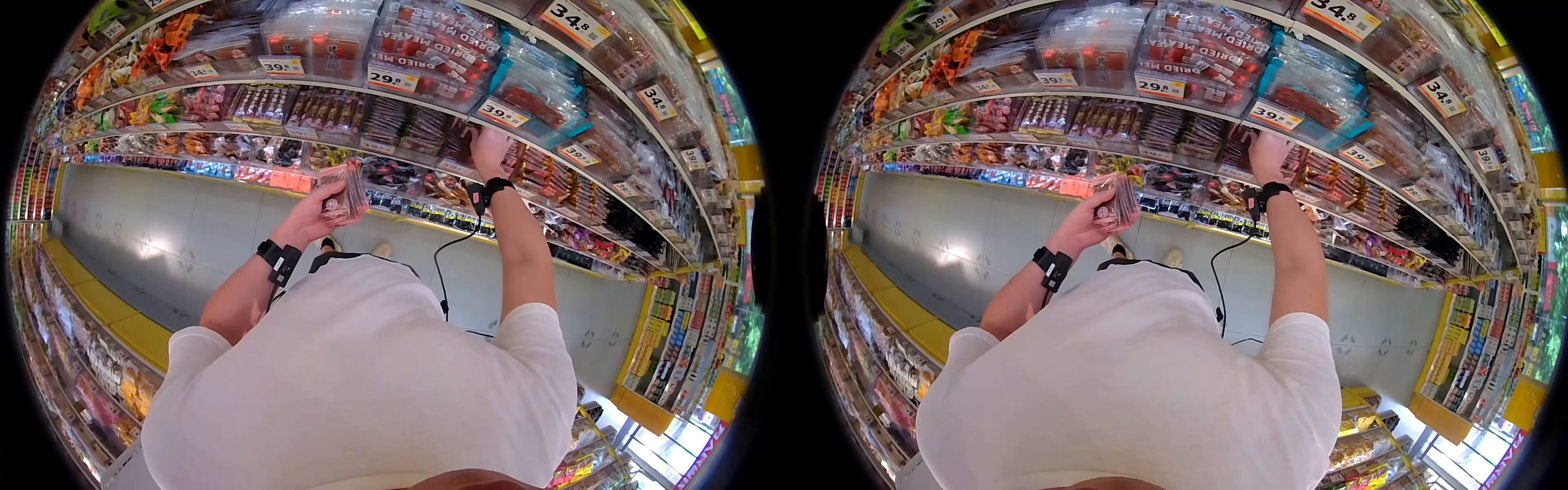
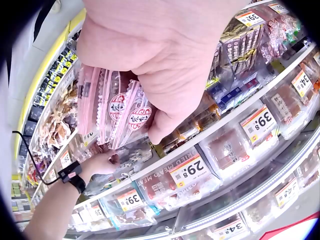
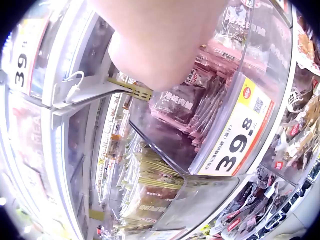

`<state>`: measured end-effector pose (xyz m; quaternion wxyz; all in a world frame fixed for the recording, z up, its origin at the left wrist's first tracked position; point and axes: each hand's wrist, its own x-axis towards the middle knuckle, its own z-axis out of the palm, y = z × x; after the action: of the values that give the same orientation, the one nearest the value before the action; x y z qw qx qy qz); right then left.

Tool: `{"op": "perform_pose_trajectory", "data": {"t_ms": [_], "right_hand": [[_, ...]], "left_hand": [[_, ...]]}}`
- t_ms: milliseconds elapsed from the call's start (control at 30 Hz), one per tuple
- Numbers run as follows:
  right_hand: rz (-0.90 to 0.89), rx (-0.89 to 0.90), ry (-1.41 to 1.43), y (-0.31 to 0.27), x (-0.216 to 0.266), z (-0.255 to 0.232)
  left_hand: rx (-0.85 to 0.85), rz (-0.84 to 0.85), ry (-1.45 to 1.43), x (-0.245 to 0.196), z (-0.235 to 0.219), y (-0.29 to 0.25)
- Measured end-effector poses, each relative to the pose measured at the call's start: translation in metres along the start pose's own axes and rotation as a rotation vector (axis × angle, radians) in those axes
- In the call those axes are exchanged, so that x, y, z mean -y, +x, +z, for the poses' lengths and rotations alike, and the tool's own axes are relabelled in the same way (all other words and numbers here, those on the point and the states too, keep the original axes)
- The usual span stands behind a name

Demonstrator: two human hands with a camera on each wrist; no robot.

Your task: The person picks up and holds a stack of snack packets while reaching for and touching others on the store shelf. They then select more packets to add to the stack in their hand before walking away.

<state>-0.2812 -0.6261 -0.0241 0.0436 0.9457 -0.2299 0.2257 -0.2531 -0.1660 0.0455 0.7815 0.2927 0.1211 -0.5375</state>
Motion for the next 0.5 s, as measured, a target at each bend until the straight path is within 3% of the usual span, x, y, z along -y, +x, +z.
{"op": "perform_pose_trajectory", "data": {"t_ms": [167,267,400,500], "right_hand": [[0.044,-0.190,0.155,-0.015,0.010,-0.019],[0.016,-0.087,0.445,-0.026,0.027,-0.062],[0.163,0.127,0.935,-0.049,0.051,-0.088],[0.317,0.414,1.313,-0.066,0.060,-0.089]], "left_hand": [[0.038,-0.042,-0.021,0.000,0.005,0.013],[0.043,0.004,0.021,0.003,0.025,0.015],[0.063,-0.025,0.034,0.008,0.034,0.030],[0.127,-0.073,0.085,0.008,0.044,0.040]]}}
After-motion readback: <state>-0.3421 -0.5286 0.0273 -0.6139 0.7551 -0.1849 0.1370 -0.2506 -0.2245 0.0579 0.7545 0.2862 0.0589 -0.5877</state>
